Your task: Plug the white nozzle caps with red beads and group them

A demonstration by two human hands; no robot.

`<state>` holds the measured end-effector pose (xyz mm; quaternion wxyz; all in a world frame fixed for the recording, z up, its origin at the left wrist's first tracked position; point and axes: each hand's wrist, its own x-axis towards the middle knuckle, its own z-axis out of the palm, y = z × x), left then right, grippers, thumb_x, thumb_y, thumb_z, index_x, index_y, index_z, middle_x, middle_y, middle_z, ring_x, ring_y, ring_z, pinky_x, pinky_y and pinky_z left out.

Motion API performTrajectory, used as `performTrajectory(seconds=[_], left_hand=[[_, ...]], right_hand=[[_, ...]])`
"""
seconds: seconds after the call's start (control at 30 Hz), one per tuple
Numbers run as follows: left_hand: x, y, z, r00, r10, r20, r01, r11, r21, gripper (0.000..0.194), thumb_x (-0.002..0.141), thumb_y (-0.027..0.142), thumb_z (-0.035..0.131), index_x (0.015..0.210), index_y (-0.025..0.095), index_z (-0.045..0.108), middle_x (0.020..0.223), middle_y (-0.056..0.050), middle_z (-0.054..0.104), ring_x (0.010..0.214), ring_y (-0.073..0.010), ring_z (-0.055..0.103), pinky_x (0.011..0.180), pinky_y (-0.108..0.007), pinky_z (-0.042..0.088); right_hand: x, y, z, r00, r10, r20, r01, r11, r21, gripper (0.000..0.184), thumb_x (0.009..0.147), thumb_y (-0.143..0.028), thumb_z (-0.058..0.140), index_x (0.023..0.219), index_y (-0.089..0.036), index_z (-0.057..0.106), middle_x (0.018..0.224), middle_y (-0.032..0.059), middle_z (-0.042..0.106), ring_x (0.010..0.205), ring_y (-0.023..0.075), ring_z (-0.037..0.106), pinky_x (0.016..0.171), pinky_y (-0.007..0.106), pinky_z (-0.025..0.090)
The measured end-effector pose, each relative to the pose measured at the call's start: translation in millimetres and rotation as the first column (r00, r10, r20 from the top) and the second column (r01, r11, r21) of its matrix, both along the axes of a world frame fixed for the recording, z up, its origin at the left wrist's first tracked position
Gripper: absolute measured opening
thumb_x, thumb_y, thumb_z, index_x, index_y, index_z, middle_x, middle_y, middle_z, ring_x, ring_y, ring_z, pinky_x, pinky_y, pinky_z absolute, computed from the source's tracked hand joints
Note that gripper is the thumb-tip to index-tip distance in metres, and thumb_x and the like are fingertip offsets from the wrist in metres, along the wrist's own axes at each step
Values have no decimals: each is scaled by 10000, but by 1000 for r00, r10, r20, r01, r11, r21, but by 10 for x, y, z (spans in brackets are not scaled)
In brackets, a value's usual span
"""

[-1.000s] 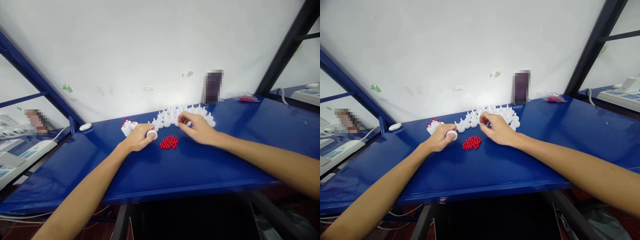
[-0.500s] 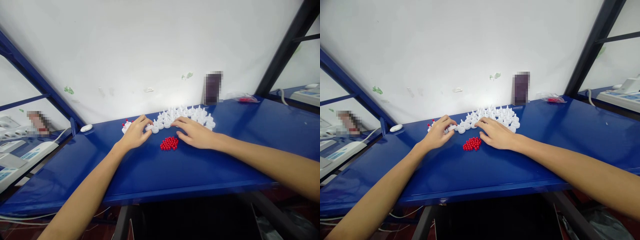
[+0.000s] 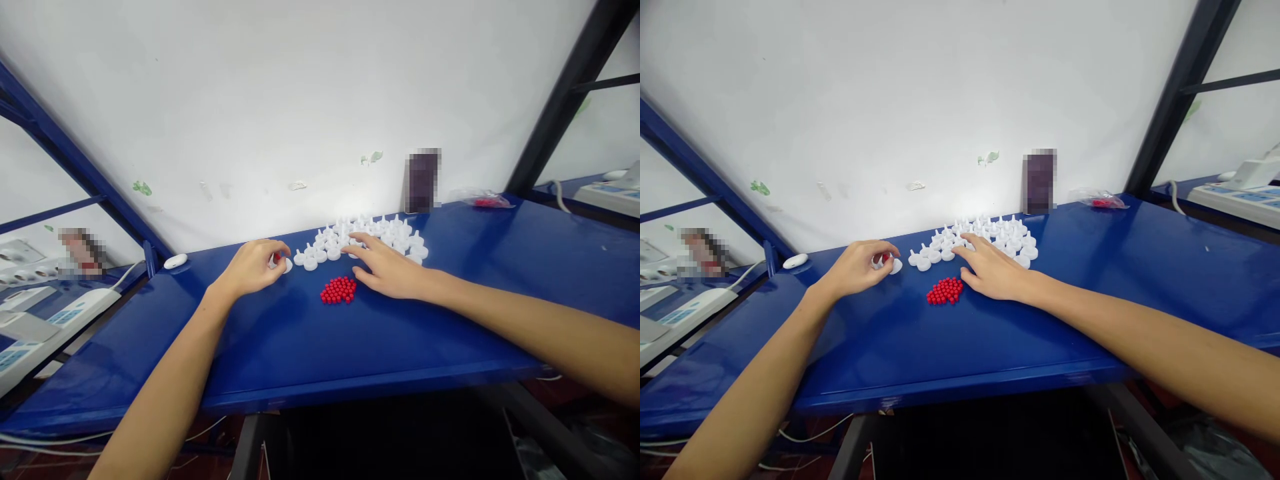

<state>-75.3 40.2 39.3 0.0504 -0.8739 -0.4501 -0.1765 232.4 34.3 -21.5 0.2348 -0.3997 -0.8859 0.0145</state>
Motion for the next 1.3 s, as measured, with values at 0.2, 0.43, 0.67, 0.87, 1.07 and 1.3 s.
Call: performTrajectory(seconds=[0.2, 0.43, 0.67, 0.87, 1.07, 1.3], left_hand=[[-75, -12, 76, 988, 76, -137, -117, 938, -325, 175, 771, 255, 577, 891, 193, 689, 734, -1, 706, 659, -157, 637, 631, -264, 425], [-202, 82, 20, 974, 130, -185, -177, 948, -266, 182, 781, 304, 622, 931, 208, 585, 729, -2, 665, 646, -179, 604, 612, -280, 376], [-194, -5, 111, 989, 142, 50, -141, 990, -26, 257, 916, 421, 562, 1048, 206, 513, 656, 44, 515, 578, -151, 505, 588, -272, 336], [274, -139, -121, 992, -129, 9, 130, 988, -84, 305, 1004, 435, 459, 1154, 204, 590, 844, -20, 655, 761, -187, 616, 710, -309, 434], [578, -139, -492, 948, -318, 28, 316, 925, -209, 296, 1051, 272, 304, 1199, 217, 554, 1143, -64, 674, 1022, -208, 644, 903, -348, 473], [488, -118, -405, 970, -242, 31, 239, 915, -325, 181, 1000, 241, 405, 1143, 200, 509, 848, -15, 636, 777, -193, 580, 759, -327, 430]], right_hand=[[15, 58, -58, 998, -33, -55, 28, 995, -99, 505, 973, -300, 472, 1455, -153, 505, 1549, 208, 416, 1371, 361, 504, 1115, 524, 435], [-11, 18, 1, 987, 73, -144, -84, 994, -72, 421, 960, -253, 477, 1365, -167, 550, 1305, 152, 586, 1161, 286, 614, 1014, 458, 494], [-23, 1, 12, 983, 61, -176, -67, 997, -24, 423, 967, -250, 466, 1378, -183, 541, 1238, 138, 616, 1065, 270, 634, 946, 444, 500], [-3, 76, 4, 992, -64, -112, 64, 998, -3, 414, 980, -270, 442, 1337, -127, 595, 988, 121, 698, 875, 261, 650, 875, 438, 445], [8, 78, 34, 991, -125, -58, 125, 992, 12, 395, 1013, -283, 431, 1323, -130, 622, 607, -11, 645, 620, 205, 601, 922, 438, 387], [17, 100, 53, 995, -92, 42, 93, 996, -5, 367, 1021, -277, 436, 1296, -159, 650, 746, 44, 734, 710, 221, 671, 778, 343, 427]])
